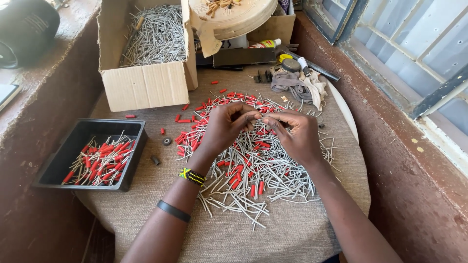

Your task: Assembling rivets by sliding red plastic sleeves onto metal nails and placing them in a tray.

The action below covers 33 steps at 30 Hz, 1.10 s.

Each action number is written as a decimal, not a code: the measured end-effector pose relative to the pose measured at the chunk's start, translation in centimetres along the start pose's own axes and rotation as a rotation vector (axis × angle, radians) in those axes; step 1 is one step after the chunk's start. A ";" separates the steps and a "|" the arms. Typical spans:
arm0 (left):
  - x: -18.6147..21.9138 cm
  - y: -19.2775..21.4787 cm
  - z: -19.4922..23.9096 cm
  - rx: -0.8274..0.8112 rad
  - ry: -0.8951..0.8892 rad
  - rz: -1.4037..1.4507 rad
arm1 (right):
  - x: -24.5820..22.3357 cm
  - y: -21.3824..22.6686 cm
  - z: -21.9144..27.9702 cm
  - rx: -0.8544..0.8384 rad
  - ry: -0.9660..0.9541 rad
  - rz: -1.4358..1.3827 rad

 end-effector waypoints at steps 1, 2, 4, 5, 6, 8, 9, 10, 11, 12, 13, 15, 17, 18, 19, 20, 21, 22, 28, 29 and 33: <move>0.3 -0.1 0.0 0.003 -0.001 0.000 | 0.1 -0.1 0.1 -0.002 0.002 0.000; 0.6 -0.1 0.1 -0.011 0.001 0.015 | 0.2 -0.2 0.2 -0.016 -0.005 0.031; 0.8 -0.2 0.2 -0.025 0.004 0.033 | 0.0 0.0 0.5 -0.031 -0.013 0.064; 0.7 -0.1 0.2 -0.033 -0.005 0.036 | -0.3 0.2 0.8 -0.054 -0.075 -0.023; 0.7 0.1 0.2 -0.041 -0.015 0.035 | -0.5 0.3 1.0 -0.077 -0.134 -0.114; 1.1 0.5 0.2 -0.034 -0.015 0.019 | -1.0 0.2 0.9 -0.070 -0.139 -0.191; 1.3 0.6 0.3 -0.028 -0.015 0.005 | -1.3 0.2 0.9 -0.061 -0.144 -0.267; 0.7 0.7 0.2 -0.025 -0.016 0.004 | -0.7 0.1 0.9 -0.064 -0.143 -0.268; 0.2 0.8 0.1 -0.012 -0.015 0.015 | -0.2 -0.1 0.8 -0.039 -0.132 -0.264; -0.4 0.8 0.0 0.000 -0.015 0.026 | 0.3 -0.1 0.7 -0.013 -0.121 -0.259; -0.1 0.7 0.1 0.002 -0.017 0.026 | 0.0 0.0 0.8 -0.014 -0.119 -0.259; 0.6 0.5 0.2 -0.013 -0.032 0.015 | -0.5 0.3 1.1 0.029 -0.128 -0.197; 0.8 0.6 0.3 -0.035 -0.045 -0.015 | -0.2 0.1 1.0 0.031 -0.121 -0.221; 0.8 0.6 0.3 -0.058 -0.056 -0.042 | -0.1 0.1 1.0 0.033 -0.118 -0.241; 1.0 0.6 0.3 -0.058 -0.056 -0.040 | 0.1 0.0 0.9 0.033 -0.118 -0.240; 1.2 0.8 0.3 -0.059 -0.068 -0.055 | 0.3 -0.1 0.8 0.016 -0.117 -0.285; 1.4 0.9 0.3 -0.059 -0.080 -0.069 | 0.5 -0.3 0.8 0.000 -0.117 -0.331; 1.0 1.0 0.2 -0.059 -0.081 -0.069 | 0.6 -0.5 0.7 0.000 -0.117 -0.331; 0.1 0.6 -0.1 -0.066 -0.075 -0.013 | 0.7 -0.6 0.6 0.050 -0.132 -0.415; 0.3 0.5 0.0 -0.061 -0.062 0.022 | 0.9 -0.6 0.6 0.063 -0.141 -0.443; 0.5 0.5 -0.1 -0.049 -0.018 0.082 | 1.2 -0.9 0.7 0.065 -0.136 -0.468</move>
Point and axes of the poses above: each hand's wrist, its own z-axis away from the middle knuckle, its own y-axis out of the back of the hand, x = y × z, the point moved 1 cm from there along -z, towards the middle knuckle, and after that the axes turned 7 degrees about z, right-handed, at the moved point
